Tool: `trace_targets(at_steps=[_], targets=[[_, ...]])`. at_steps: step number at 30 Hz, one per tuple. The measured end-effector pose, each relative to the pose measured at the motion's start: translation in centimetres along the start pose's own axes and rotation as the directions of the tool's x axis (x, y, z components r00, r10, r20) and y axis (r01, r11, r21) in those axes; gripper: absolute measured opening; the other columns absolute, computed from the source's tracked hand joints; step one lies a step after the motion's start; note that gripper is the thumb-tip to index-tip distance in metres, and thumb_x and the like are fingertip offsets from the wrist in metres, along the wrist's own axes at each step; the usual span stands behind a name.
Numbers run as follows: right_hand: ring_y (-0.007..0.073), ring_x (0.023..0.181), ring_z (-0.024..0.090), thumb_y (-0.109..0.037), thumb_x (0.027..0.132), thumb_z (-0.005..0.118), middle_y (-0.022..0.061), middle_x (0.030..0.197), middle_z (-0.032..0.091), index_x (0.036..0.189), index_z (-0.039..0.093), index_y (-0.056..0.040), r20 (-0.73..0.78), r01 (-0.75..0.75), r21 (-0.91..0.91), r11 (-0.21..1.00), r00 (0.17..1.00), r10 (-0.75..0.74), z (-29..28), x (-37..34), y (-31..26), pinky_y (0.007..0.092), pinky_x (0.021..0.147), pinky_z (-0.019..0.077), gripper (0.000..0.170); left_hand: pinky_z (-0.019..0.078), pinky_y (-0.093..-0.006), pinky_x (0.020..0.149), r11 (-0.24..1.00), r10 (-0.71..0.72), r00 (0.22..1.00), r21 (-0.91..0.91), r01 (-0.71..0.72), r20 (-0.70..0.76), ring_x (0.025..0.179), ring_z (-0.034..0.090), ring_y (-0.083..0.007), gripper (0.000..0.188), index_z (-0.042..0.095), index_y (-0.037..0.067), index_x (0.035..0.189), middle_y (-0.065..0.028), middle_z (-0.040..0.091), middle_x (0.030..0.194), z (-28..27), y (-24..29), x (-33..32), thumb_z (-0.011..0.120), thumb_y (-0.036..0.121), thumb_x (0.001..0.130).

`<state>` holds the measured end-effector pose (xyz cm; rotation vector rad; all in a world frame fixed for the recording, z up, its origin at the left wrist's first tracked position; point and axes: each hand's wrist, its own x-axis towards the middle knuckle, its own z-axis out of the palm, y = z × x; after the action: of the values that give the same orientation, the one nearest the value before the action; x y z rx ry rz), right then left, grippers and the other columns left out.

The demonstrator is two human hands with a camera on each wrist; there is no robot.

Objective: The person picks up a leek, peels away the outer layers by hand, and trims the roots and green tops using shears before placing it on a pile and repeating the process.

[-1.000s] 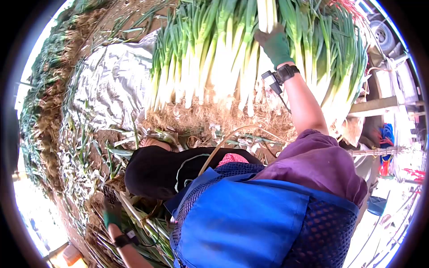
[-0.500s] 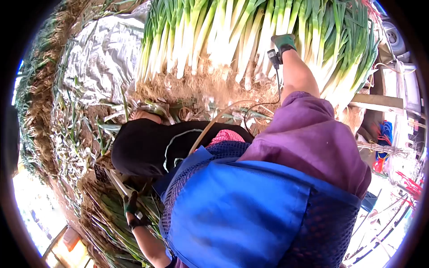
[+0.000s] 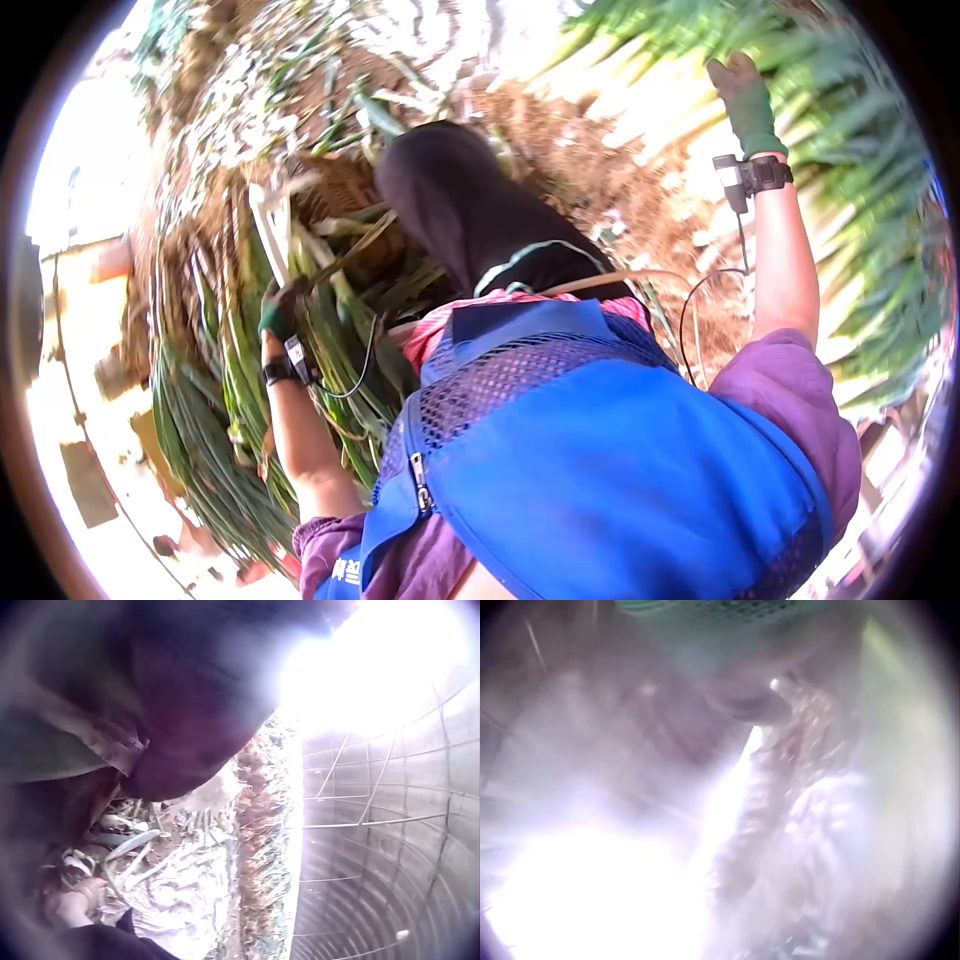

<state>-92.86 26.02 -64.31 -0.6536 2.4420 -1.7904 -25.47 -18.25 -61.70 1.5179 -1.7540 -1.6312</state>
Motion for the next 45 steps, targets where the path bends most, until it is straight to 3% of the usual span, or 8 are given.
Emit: trace_targets(at_steps=[9,11,14,17,20,26,40,45], targets=[[0.0133,0.099,0.063,-0.019,0.091,0.069,0.0073,0.110,0.066,0.121,0.065,-0.0024,0.942,-0.198,0.337,0.921,0.072,-0.329,36.5,-17.8,-27.0,0.0271,0.087,0.0524,0.034,0.0500,-0.0280,0.069,0.999,0.010,0.986,-0.042,-0.018,-0.169,0.079,0.062,-0.0114,0.034,0.066,0.003,0.111,-0.0023,0.069,0.092,-1.6,3.3,-3.9,0.077,0.025,0.088],[0.0191,0.075,0.068,-0.013,0.088,0.071,0.0068,0.090,0.070,0.103,0.071,-0.0086,0.465,0.555,0.790,0.260,-0.265,-0.845,44.0,-24.2,-23.9,0.0305,0.065,0.0552,0.015,0.0493,-0.0278,0.056,0.969,-0.140,0.976,-0.224,0.100,-0.168,0.069,0.061,-0.0120,0.029,0.066,0.005,0.107,-0.0009,0.068,0.086,-1.4,3.0,-4.2,0.076,0.026,0.089],[0.0262,0.071,0.065,-0.016,0.092,0.057,0.0120,0.078,0.067,0.102,0.071,-0.0101,0.988,-0.137,-0.055,0.989,-0.147,0.035,45.4,-33.3,-21.7,0.0344,0.064,0.0517,0.018,0.0512,-0.0279,0.061,0.940,-0.214,0.965,-0.300,0.161,-0.153,0.074,0.062,-0.0126,0.031,0.065,0.004,0.109,-0.0035,0.068,0.089,-1.6,2.3,-4.3,0.075,0.027,0.090],[0.0216,0.071,0.069,-0.011,0.085,0.064,0.0079,0.076,0.065,0.106,0.065,-0.0057,0.861,0.335,0.506,0.795,-0.244,-0.446,47.7,-37.0,-14.8,0.0373,0.063,0.0553,0.021,0.0522,-0.0273,0.066,0.948,-0.187,0.982,-0.265,0.177,-0.015,0.078,0.062,-0.0125,0.031,0.064,0.003,0.113,-0.0033,0.067,0.095,-3.8,0.0,-3.8,0.073,0.021,0.089],[0.0281,0.082,0.068,-0.041,0.088,0.068,0.0132,0.088,0.069,0.114,0.067,-0.0085,0.874,-0.763,-0.481,0.431,-0.457,0.167,48.8,-38.6,-15.8,0.0437,0.074,0.0548,0.042,0.0525,-0.0269,0.068,0.946,-0.194,0.981,-0.267,0.185,-0.005,0.080,0.063,-0.0126,0.033,0.064,0.003,0.117,-0.0036,0.068,0.099,-2.9,1.6,-5.5,0.073,0.018,0.088],[0.0202,0.082,0.067,-0.037,0.088,0.072,0.0077,0.093,0.068,0.105,0.067,-0.0113,0.840,-0.541,0.513,0.666,0.155,-0.520,46.6,-34.6,-20.1,0.0387,0.068,0.0572,0.032,0.0499,-0.0238,0.074,0.959,-0.267,0.955,-0.057,0.276,0.127,0.089,0.063,-0.0107,0.045,0.061,0.001,0.129,-0.0022,0.069,0.103,-2.0,-1.2,-7.5,0.074,0.019,0.089],[0.0191,0.078,0.065,-0.012,0.072,0.083,0.0076,0.094,0.068,0.121,0.060,-0.0003,0.994,-0.858,0.082,0.508,0.109,0.022,47.9,-34.0,-19.4,0.0366,0.070,0.0550,0.055,0.0483,-0.0286,0.050,0.916,-0.217,0.931,-0.391,0.090,-0.294,0.061,0.061,-0.0139,0.029,0.061,0.004,0.102,-0.0066,0.064,0.081,-1.5,2.6,-4.7,0.074,0.026,0.088],[0.0231,0.072,0.066,-0.029,0.085,0.074,0.0074,0.083,0.065,0.106,0.070,-0.0135,0.921,-0.364,0.362,0.858,-0.003,-0.389,45.9,-34.4,-14.7,0.0434,0.062,0.0551,0.026,0.0449,-0.0268,0.059,0.959,-0.283,0.954,-0.017,0.283,-0.097,0.071,0.059,-0.0103,0.041,0.067,0.004,0.114,0.0002,0.066,0.086,0.9,-2.6,-3.4,0.073,0.035,0.088]])
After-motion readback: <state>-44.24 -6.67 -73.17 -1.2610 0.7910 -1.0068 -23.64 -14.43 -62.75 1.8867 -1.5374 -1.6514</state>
